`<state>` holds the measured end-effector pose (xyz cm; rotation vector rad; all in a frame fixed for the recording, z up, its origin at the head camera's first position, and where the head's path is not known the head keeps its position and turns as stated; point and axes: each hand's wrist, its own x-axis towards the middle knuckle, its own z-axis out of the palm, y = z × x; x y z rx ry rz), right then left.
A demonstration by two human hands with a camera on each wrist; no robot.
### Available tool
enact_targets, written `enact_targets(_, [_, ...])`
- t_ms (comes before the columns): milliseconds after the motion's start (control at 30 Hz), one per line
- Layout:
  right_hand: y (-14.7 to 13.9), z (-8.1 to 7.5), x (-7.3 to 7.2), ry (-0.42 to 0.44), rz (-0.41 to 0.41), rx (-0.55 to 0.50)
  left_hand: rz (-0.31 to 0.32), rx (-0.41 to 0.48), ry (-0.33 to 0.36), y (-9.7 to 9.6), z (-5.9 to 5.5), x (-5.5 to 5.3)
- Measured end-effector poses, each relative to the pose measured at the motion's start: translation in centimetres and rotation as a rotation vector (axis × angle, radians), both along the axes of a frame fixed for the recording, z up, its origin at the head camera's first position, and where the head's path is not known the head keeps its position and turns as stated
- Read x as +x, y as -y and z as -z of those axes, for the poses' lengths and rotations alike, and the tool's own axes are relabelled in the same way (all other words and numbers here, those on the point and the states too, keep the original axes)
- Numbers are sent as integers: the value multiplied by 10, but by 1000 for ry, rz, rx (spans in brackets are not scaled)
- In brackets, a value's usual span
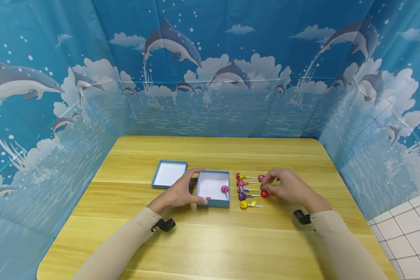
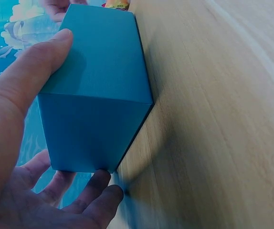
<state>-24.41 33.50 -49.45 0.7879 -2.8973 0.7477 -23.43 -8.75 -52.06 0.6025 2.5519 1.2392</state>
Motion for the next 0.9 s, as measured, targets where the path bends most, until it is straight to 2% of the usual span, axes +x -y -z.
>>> enact_targets(133, [21,-11,-3,-17,-63,0,2,7,4,0,0,0])
enact_targets(300, [51,-21,-9,3,-145,25,1,3,-2,0,0,0])
enact_targets(533, [99,-35,-18,51,-342,59,-3,7,5,0,-1,1])
enact_targets(733, [136,-40,-27,94,-485,163,-1,15,4,0,-1,1])
enact_targets(900, [160,-41,-34,152,-566,257,19,28,4,0,0,1])
